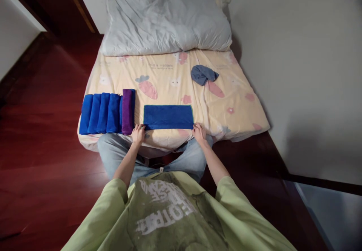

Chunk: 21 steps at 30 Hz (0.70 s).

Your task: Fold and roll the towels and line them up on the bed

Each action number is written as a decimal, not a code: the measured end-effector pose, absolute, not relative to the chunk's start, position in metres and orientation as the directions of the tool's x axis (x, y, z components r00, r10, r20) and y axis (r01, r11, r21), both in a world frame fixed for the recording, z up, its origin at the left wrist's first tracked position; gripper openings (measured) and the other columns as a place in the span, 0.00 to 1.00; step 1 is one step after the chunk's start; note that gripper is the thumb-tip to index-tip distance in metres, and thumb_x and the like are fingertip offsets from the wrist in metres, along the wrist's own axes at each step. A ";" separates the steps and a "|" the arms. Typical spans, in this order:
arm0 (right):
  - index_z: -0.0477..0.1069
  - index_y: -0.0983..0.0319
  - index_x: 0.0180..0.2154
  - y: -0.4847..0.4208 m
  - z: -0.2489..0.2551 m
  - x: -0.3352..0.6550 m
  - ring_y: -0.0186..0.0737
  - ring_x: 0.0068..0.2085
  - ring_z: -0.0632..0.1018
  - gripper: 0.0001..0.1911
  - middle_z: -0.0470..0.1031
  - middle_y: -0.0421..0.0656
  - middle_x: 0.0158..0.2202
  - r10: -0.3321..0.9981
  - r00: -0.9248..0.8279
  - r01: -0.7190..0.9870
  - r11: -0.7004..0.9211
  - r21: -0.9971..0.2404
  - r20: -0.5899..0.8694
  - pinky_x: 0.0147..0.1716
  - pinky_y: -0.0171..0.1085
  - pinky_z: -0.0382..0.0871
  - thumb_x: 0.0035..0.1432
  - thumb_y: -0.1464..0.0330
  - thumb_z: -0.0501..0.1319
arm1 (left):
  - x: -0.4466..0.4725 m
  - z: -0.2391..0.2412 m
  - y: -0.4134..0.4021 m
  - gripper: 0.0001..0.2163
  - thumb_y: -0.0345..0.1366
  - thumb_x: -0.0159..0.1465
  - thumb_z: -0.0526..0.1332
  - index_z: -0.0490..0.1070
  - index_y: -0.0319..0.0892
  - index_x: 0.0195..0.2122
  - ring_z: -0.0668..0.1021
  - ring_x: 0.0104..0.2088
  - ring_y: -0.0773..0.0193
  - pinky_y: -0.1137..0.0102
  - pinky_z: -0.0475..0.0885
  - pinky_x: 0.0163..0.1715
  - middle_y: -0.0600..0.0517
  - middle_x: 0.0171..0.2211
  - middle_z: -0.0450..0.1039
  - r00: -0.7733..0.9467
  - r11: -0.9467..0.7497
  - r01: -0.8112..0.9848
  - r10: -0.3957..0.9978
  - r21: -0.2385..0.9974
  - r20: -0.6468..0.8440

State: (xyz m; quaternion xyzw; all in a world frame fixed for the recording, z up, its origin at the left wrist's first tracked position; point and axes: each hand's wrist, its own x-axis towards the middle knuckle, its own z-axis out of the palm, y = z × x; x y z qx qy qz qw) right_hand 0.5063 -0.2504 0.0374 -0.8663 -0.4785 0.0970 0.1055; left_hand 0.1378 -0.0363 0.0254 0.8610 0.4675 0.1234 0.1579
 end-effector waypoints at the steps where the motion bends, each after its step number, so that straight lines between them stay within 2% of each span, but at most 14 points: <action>1: 0.79 0.62 0.55 -0.250 0.037 0.506 0.49 0.56 0.78 0.21 0.72 0.50 0.65 0.860 0.507 0.822 -0.505 -0.263 -0.066 0.56 0.44 0.74 0.66 0.73 0.55 | 0.136 0.026 -0.037 0.17 0.31 0.70 0.53 0.80 0.44 0.52 0.73 0.56 0.43 0.54 0.71 0.51 0.39 0.56 0.77 0.547 -0.526 0.758 0.835 0.385 0.065; 9: 0.77 0.61 0.58 -0.245 0.039 0.522 0.49 0.59 0.78 0.23 0.74 0.49 0.64 0.884 0.456 0.832 -0.464 -0.303 -0.103 0.62 0.44 0.73 0.63 0.71 0.61 | 0.138 0.033 -0.041 0.19 0.31 0.65 0.59 0.77 0.42 0.56 0.73 0.59 0.41 0.51 0.69 0.56 0.36 0.58 0.75 0.587 -0.573 0.748 0.807 0.335 0.069; 14: 0.75 0.61 0.61 -0.242 0.043 0.519 0.48 0.60 0.77 0.23 0.73 0.50 0.65 0.874 0.462 0.838 -0.485 -0.249 -0.149 0.61 0.42 0.72 0.67 0.71 0.57 | 0.145 0.043 -0.035 0.21 0.31 0.67 0.57 0.75 0.40 0.60 0.74 0.58 0.41 0.52 0.69 0.55 0.35 0.56 0.76 0.615 -0.602 0.763 0.788 0.234 0.020; 18: 0.71 0.59 0.64 -0.242 0.044 0.512 0.48 0.57 0.79 0.25 0.73 0.49 0.64 0.848 0.509 0.827 -0.529 -0.189 -0.149 0.58 0.42 0.73 0.69 0.71 0.54 | 0.149 0.051 -0.027 0.18 0.30 0.69 0.54 0.78 0.40 0.56 0.74 0.56 0.42 0.53 0.69 0.53 0.36 0.54 0.76 0.664 -0.657 0.743 0.748 0.127 -0.009; 21: 0.71 0.57 0.64 -0.240 0.043 0.513 0.47 0.54 0.80 0.27 0.75 0.48 0.62 0.854 0.503 0.836 -0.519 -0.175 -0.132 0.55 0.42 0.74 0.68 0.74 0.52 | 0.149 0.055 -0.021 0.17 0.30 0.69 0.55 0.80 0.42 0.52 0.73 0.58 0.43 0.54 0.69 0.53 0.38 0.57 0.75 0.711 -0.706 0.699 0.704 0.111 -0.001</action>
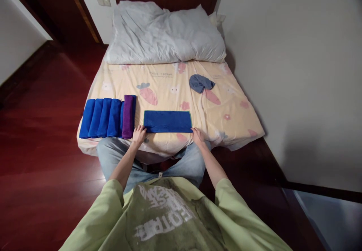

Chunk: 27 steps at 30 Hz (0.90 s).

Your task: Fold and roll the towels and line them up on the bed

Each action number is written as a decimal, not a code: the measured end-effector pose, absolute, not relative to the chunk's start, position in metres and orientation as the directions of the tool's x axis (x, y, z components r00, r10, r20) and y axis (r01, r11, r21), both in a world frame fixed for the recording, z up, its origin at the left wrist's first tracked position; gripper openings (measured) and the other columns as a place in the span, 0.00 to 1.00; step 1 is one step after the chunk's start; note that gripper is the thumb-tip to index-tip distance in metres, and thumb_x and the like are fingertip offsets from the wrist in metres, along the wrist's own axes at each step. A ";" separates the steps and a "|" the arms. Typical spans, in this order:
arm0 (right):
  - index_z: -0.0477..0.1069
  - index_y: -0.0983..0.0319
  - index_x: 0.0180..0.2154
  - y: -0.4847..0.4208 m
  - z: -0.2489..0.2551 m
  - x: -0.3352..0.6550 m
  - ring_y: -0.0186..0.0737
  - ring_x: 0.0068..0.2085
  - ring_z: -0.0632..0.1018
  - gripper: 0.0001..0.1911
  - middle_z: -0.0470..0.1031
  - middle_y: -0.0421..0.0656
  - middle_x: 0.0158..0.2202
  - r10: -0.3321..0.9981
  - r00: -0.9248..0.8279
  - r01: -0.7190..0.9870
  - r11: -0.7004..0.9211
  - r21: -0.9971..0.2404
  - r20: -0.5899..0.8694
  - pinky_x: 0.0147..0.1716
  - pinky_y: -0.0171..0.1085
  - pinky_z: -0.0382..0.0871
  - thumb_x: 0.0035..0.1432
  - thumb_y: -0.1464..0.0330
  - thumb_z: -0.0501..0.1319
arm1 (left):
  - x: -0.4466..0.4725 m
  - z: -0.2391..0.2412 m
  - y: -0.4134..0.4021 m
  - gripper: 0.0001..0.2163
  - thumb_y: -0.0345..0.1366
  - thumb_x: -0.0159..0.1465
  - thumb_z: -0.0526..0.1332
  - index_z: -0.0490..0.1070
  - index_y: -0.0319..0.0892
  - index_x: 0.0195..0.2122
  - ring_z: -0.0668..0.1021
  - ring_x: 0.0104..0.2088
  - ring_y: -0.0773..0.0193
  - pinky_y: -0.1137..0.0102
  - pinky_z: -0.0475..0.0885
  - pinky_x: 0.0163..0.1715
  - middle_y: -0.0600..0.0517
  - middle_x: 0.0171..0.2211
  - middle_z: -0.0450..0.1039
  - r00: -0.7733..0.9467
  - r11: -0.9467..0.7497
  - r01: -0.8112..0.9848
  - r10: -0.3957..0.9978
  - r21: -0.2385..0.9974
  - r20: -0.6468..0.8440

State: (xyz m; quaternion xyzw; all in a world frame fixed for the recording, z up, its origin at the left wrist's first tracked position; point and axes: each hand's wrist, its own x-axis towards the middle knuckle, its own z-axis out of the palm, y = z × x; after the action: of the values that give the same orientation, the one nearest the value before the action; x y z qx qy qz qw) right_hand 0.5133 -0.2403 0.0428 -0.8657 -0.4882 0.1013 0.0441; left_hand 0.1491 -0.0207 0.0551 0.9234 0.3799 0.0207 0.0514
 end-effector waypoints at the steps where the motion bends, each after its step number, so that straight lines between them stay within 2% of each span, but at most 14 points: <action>1: 0.72 0.57 0.64 -0.239 0.042 0.515 0.47 0.53 0.81 0.27 0.76 0.48 0.61 0.860 0.496 0.842 -0.510 -0.177 -0.121 0.55 0.42 0.75 0.67 0.75 0.52 | 0.149 0.056 -0.019 0.16 0.30 0.68 0.55 0.80 0.43 0.52 0.73 0.59 0.44 0.55 0.69 0.53 0.39 0.58 0.75 0.724 -0.720 0.685 0.689 0.111 -0.002; 5: 0.76 0.55 0.60 -0.236 0.043 0.523 0.45 0.52 0.82 0.28 0.79 0.46 0.58 0.877 0.471 0.855 -0.481 -0.195 -0.094 0.56 0.42 0.76 0.65 0.77 0.52 | 0.146 0.059 -0.012 0.16 0.26 0.66 0.57 0.80 0.41 0.50 0.73 0.57 0.44 0.54 0.68 0.53 0.38 0.52 0.78 0.766 -0.760 0.641 0.643 0.102 -0.023; 8: 0.77 0.55 0.59 -0.240 0.046 0.531 0.46 0.55 0.82 0.28 0.77 0.43 0.62 0.902 0.426 0.874 -0.431 -0.223 -0.073 0.58 0.43 0.76 0.65 0.78 0.51 | 0.140 0.064 -0.007 0.17 0.26 0.67 0.56 0.80 0.41 0.51 0.73 0.56 0.44 0.54 0.68 0.52 0.39 0.50 0.79 0.783 -0.778 0.619 0.622 0.105 0.001; 11: 0.78 0.56 0.59 -0.251 0.050 0.538 0.47 0.58 0.80 0.28 0.74 0.42 0.65 0.945 0.325 0.897 -0.324 -0.300 -0.049 0.62 0.46 0.75 0.66 0.77 0.50 | 0.129 0.066 -0.005 0.17 0.26 0.69 0.54 0.80 0.41 0.51 0.74 0.55 0.45 0.55 0.67 0.52 0.39 0.48 0.79 0.801 -0.797 0.594 0.599 0.114 0.014; 15: 0.80 0.58 0.57 -0.268 0.044 0.538 0.45 0.61 0.79 0.26 0.76 0.43 0.62 0.972 0.200 0.880 -0.234 -0.414 -0.124 0.66 0.46 0.72 0.64 0.77 0.53 | 0.113 0.054 -0.012 0.15 0.27 0.64 0.61 0.80 0.42 0.50 0.74 0.54 0.45 0.56 0.69 0.52 0.39 0.47 0.79 0.848 -0.837 0.527 0.528 0.145 -0.035; 20: 0.80 0.58 0.56 -0.276 0.031 0.531 0.40 0.62 0.79 0.27 0.77 0.44 0.62 0.964 0.250 0.823 -0.261 -0.505 -0.091 0.67 0.43 0.70 0.63 0.79 0.53 | 0.105 0.033 -0.024 0.17 0.26 0.66 0.59 0.79 0.40 0.53 0.76 0.50 0.47 0.58 0.73 0.49 0.39 0.46 0.79 0.811 -0.792 0.573 0.584 0.212 -0.012; 27: 0.79 0.57 0.54 -0.276 0.017 0.530 0.40 0.59 0.79 0.25 0.80 0.44 0.58 0.936 0.352 0.709 -0.285 -0.645 -0.025 0.65 0.44 0.71 0.61 0.77 0.54 | 0.106 0.026 -0.022 0.19 0.22 0.66 0.55 0.79 0.40 0.52 0.77 0.46 0.51 0.60 0.75 0.53 0.41 0.42 0.78 0.775 -0.756 0.572 0.625 0.319 0.093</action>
State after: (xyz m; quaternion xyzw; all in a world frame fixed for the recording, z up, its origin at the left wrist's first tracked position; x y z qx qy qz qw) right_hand 0.5297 -0.2756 0.0168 -0.7747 -0.5307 0.2053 0.2757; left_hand 0.1064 -0.0224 0.0259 0.9320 0.3211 0.0974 0.1374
